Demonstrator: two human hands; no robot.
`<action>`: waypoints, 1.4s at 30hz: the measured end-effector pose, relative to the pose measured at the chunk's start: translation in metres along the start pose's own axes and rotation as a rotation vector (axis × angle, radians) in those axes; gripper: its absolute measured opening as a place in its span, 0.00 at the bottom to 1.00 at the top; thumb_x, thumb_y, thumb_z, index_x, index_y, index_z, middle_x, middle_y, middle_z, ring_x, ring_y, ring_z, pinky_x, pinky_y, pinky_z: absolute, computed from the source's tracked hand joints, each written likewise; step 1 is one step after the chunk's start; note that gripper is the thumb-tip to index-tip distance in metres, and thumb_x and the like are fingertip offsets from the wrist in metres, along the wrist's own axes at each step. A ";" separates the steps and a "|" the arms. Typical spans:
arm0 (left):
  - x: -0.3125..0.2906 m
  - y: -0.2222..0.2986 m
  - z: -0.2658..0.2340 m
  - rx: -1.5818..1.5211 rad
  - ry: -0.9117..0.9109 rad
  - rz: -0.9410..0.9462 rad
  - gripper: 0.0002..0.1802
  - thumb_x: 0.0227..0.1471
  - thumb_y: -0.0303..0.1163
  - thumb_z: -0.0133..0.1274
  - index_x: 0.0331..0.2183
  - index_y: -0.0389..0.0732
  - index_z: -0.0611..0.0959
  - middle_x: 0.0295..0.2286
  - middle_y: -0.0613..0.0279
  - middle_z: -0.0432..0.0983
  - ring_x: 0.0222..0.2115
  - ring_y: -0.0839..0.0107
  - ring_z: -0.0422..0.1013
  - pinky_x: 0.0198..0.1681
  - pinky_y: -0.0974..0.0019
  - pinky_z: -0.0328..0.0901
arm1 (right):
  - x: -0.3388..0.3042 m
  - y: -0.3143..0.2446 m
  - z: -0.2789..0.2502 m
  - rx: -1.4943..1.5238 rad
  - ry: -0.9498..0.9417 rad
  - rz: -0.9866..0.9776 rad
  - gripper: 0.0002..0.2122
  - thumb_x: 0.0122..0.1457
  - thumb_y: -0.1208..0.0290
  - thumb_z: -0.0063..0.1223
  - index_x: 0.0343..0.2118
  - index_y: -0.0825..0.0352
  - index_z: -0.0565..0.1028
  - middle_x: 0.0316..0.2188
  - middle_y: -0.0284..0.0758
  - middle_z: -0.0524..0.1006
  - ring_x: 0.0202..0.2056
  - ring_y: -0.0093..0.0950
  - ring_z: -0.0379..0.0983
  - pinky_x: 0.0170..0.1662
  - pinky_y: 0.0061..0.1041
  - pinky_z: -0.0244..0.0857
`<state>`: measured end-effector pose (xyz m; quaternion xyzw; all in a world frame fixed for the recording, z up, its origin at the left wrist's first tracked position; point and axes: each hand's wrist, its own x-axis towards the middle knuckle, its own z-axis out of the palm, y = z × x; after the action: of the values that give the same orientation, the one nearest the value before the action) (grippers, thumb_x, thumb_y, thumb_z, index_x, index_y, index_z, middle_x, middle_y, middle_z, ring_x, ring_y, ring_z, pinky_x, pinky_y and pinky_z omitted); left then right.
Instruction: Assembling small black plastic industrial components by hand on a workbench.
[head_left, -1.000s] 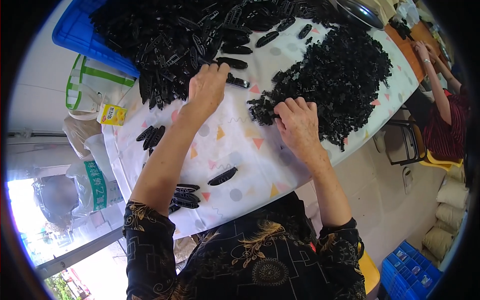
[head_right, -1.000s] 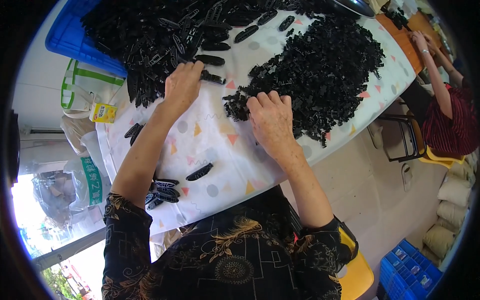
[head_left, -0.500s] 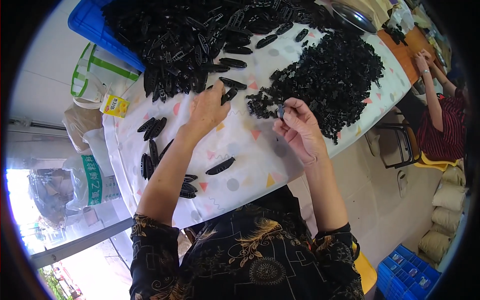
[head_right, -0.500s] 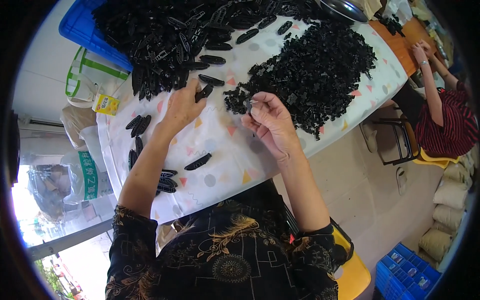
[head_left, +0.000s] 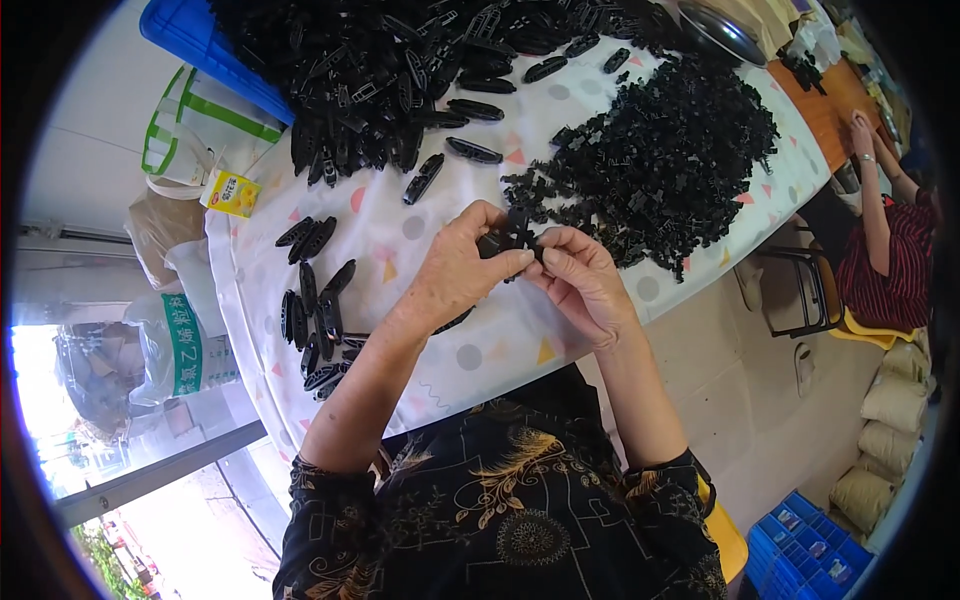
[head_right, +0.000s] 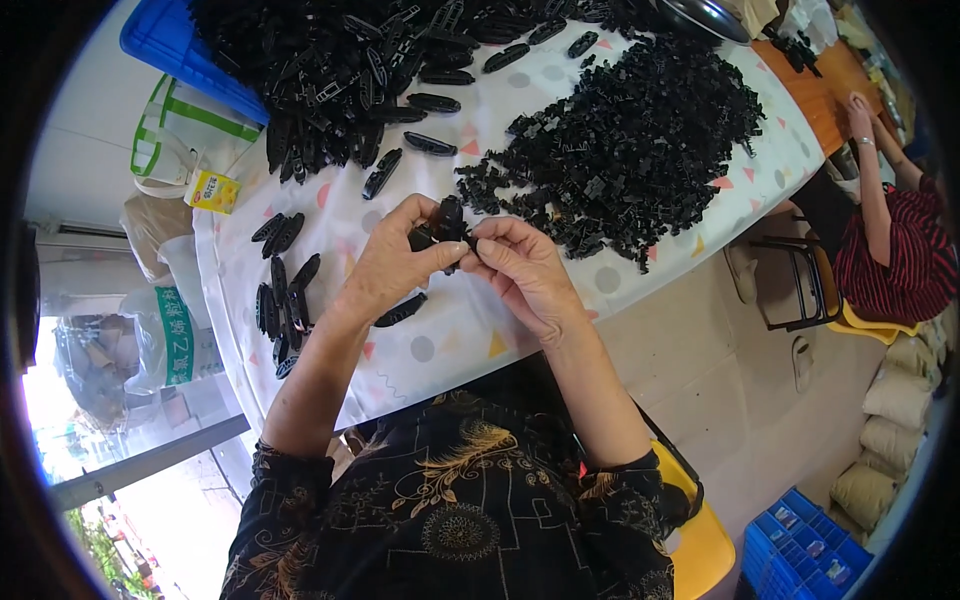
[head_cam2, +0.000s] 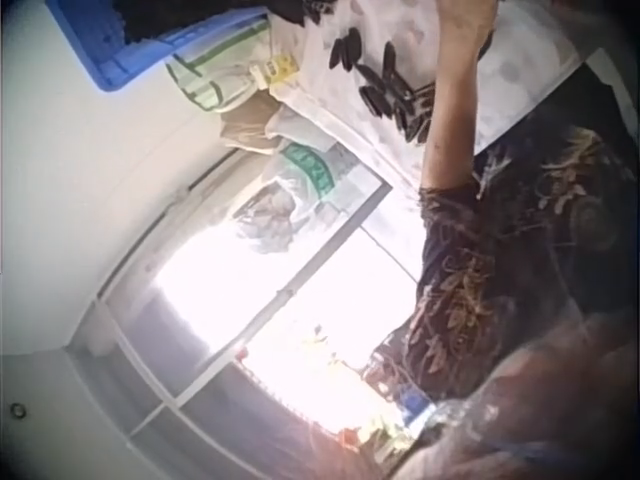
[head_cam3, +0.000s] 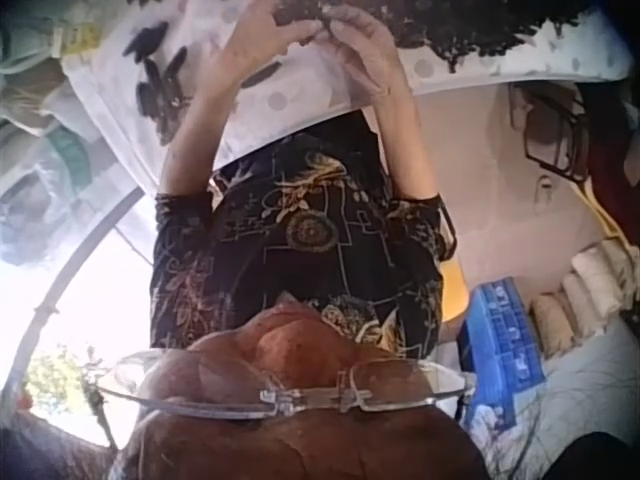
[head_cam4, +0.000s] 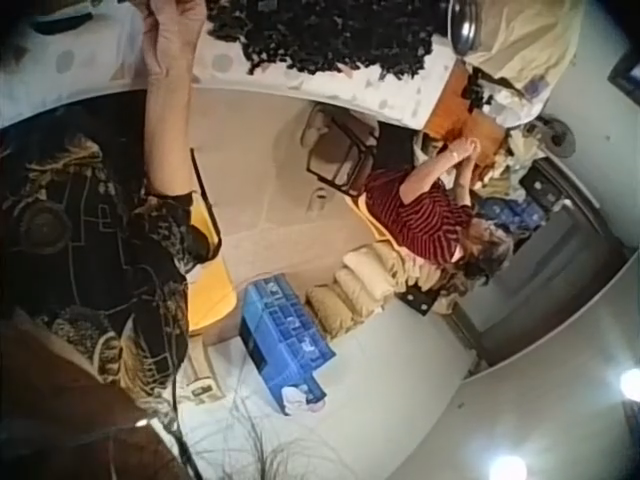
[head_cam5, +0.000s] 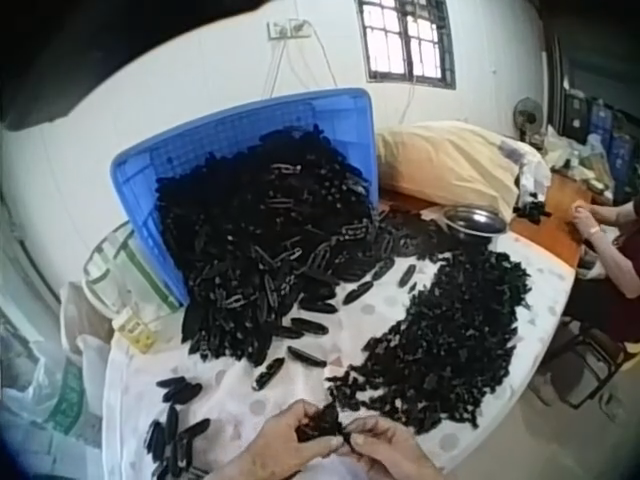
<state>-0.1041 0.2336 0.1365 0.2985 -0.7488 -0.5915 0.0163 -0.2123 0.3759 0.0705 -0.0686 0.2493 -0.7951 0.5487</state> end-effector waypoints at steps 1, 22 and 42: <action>0.000 -0.002 0.001 0.000 -0.001 -0.003 0.20 0.43 0.34 0.61 0.38 0.35 0.74 0.28 0.59 0.76 0.27 0.77 0.71 0.31 0.70 0.67 | -0.001 0.001 0.002 0.001 0.002 0.001 0.06 0.56 0.81 0.54 0.36 0.70 0.73 0.32 0.35 0.76 0.34 0.27 0.76 0.44 0.25 0.72; -0.014 -0.035 0.009 0.034 0.134 0.025 0.35 0.42 0.22 0.57 0.53 0.37 0.64 0.23 0.64 0.74 0.23 0.79 0.70 0.26 0.75 0.65 | 0.004 0.038 0.018 -0.382 0.200 -0.191 0.02 0.53 0.77 0.58 0.26 0.65 0.76 0.47 0.32 0.70 0.45 0.20 0.67 0.53 0.25 0.57; -0.020 -0.035 0.008 -0.049 0.097 0.051 0.33 0.48 0.22 0.54 0.55 0.44 0.62 0.29 0.63 0.74 0.22 0.81 0.66 0.22 0.75 0.64 | 0.014 0.038 0.023 -0.433 0.074 -0.010 0.15 0.57 0.79 0.54 0.47 0.70 0.69 0.42 0.34 0.75 0.46 0.21 0.70 0.53 0.22 0.62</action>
<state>-0.0757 0.2455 0.1095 0.3069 -0.7398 -0.5940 0.0750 -0.1770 0.3450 0.0697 -0.1571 0.4339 -0.7275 0.5077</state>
